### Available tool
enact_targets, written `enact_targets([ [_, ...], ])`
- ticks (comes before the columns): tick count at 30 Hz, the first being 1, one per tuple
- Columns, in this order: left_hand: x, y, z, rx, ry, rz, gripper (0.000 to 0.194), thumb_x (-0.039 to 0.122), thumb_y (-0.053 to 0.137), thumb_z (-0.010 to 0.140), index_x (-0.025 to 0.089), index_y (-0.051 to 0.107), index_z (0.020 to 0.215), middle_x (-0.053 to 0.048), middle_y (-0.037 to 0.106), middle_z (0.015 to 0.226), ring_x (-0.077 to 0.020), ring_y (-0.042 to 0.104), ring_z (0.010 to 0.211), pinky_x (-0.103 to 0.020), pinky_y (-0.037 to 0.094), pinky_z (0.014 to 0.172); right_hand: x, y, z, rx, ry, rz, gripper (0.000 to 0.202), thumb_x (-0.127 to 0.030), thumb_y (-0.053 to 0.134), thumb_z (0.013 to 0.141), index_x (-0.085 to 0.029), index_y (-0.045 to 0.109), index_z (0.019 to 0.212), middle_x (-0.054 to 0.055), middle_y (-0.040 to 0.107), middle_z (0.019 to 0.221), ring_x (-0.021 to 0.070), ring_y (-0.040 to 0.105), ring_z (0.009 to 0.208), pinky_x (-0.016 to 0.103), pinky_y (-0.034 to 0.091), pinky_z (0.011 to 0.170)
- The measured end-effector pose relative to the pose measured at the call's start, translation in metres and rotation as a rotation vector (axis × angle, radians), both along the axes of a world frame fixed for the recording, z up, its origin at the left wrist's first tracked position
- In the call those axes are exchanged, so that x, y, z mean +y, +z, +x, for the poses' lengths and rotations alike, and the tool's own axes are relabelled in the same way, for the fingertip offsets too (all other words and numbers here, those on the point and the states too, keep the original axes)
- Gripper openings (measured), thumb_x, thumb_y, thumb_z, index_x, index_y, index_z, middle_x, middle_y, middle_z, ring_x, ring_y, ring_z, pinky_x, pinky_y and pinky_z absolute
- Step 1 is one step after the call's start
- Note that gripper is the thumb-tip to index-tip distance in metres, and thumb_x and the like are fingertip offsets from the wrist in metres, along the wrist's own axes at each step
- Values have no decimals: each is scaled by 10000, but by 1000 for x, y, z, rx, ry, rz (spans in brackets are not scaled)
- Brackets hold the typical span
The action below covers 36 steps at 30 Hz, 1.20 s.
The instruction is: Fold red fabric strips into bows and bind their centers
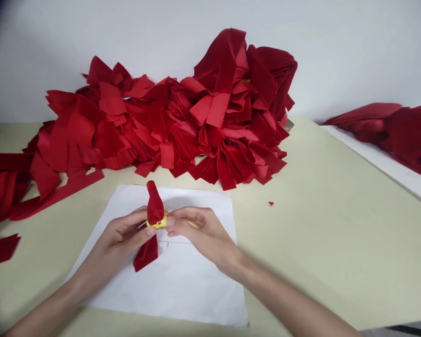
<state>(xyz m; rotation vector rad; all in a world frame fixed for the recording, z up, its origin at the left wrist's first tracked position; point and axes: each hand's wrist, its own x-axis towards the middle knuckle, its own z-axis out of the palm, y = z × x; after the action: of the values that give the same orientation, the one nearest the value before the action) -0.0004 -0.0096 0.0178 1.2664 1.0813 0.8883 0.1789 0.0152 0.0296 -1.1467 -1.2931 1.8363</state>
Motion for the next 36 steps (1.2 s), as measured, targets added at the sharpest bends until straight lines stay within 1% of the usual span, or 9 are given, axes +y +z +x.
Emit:
enact_targets([
  [3, -1, -2, 1, -18, -13, -6, 239, 228, 523, 871, 253, 654, 1069, -39, 585, 1028, -143, 500, 752, -245, 409, 654, -1, 0, -1, -18, -40, 19, 97, -208, 687, 701, -174, 649, 784, 6, 666, 874, 137, 610, 854, 302, 485, 821],
  [5, -2, -2, 2, -24, -18, -12, 236, 221, 520, 871, 253, 656, 1062, -37, 580, 1015, -150, 503, 782, -238, 407, 641, -1, -1, -1, -26, -66, 42, 64, -186, 670, 716, -176, 633, 768, -9, 659, 827, 121, 604, 809, 288, 487, 790],
  [10, 0, -3, 2, -18, -5, 32, 235, 197, 513, 876, 242, 657, 1056, -42, 575, 1055, -155, 511, 841, -252, 417, 714, 1, -3, 1, 24, -27, 8, 159, -175, 623, 761, -199, 640, 918, -24, 646, 796, 100, 583, 742, 276, 482, 774],
  [14, 0, -5, 2, 5, 6, 66, 227, 175, 508, 876, 230, 667, 1029, -44, 568, 998, -153, 513, 836, -251, 416, 691, 1, -4, 3, 2, 7, -27, 91, -192, 575, 795, -179, 665, 803, -12, 626, 788, 97, 560, 747, 269, 460, 792],
  [18, -1, -5, 2, 7, 8, 62, 217, 182, 517, 868, 239, 678, 1000, -43, 518, 1005, -151, 504, 828, -248, 417, 661, 2, -4, 4, -25, -6, -51, 22, -171, 625, 742, -182, 643, 750, -25, 603, 784, 104, 549, 776, 272, 436, 803],
  [24, -1, -4, 1, 26, -13, 77, 202, 187, 514, 859, 244, 700, 916, -48, 453, 994, -181, 495, 890, -267, 420, 680, 4, 1, 4, -36, 136, -43, 131, -109, 569, 740, -178, 680, 726, -30, 577, 683, 83, 495, 659, 245, 417, 698],
  [29, -2, -4, 2, 17, -20, 53, 178, 212, 516, 854, 248, 690, 846, -38, 413, 958, -167, 480, 834, -257, 427, 630, 4, -3, 5, 166, 202, -199, 120, -204, 590, 763, -163, 702, 773, -6, 620, 738, 88, 549, 708, 236, 431, 710],
  [33, -1, -5, 3, 4, -50, 56, 197, 220, 517, 857, 272, 691, 933, -39, 409, 959, -170, 479, 839, -271, 437, 653, 4, -7, 5, 217, 148, -273, 54, -142, 662, 682, -140, 684, 731, -19, 612, 690, 72, 554, 677, 212, 442, 701],
  [36, 0, -5, 3, 4, -37, 31, 190, 229, 530, 850, 266, 697, 932, -41, 409, 959, -171, 477, 840, -259, 428, 621, 3, -8, 4, 243, 94, -314, 86, -169, 695, 658, -145, 656, 730, -18, 620, 701, 84, 580, 674, 231, 463, 690],
])
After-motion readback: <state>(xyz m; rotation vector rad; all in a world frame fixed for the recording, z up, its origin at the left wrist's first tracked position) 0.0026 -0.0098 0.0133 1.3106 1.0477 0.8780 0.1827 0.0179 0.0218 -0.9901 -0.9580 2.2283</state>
